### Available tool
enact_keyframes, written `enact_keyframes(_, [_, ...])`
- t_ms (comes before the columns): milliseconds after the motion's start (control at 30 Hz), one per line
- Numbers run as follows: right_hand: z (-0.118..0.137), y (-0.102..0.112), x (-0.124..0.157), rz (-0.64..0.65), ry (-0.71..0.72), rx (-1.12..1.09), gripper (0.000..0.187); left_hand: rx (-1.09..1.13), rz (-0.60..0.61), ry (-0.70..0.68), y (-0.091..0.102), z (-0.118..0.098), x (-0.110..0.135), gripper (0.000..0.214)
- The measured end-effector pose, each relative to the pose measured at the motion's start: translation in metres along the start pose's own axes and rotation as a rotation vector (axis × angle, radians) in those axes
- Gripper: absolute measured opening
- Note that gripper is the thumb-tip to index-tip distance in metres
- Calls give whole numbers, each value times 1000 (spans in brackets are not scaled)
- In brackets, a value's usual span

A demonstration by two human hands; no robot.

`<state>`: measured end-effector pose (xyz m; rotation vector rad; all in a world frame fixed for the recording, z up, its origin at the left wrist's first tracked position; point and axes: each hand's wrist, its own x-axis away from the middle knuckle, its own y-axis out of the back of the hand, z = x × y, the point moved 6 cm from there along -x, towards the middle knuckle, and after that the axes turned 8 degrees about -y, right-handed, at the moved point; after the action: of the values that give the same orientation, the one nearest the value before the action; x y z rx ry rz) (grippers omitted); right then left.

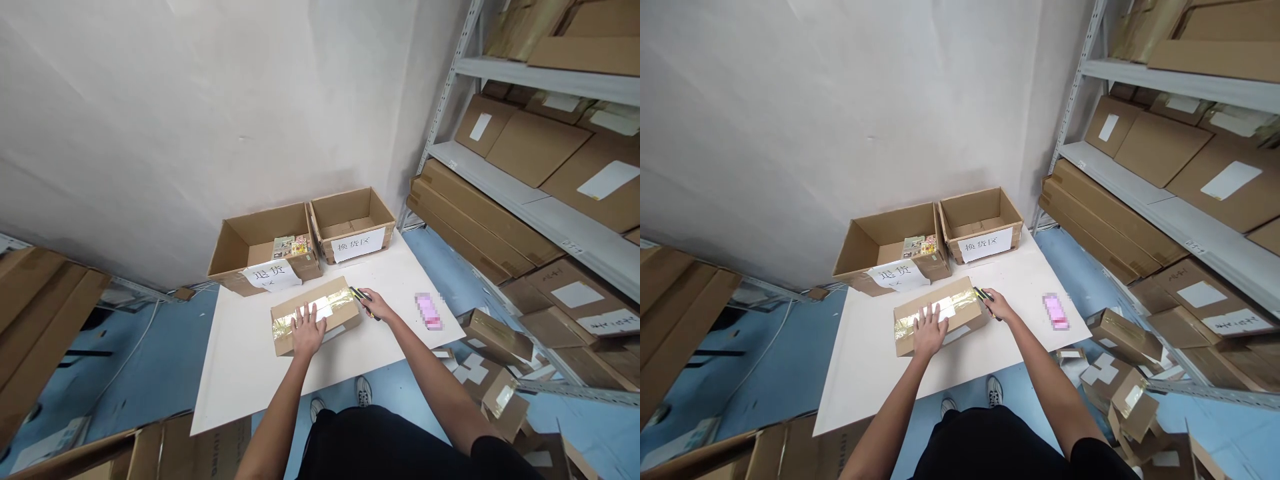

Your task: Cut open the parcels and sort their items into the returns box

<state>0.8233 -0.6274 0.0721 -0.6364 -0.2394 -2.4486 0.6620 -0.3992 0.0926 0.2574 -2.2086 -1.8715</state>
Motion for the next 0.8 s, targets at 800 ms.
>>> enact_keyframes(800, [-42, -52, 19, -449, -28, 14, 93, -10, 46, 29, 41, 58, -42, 82])
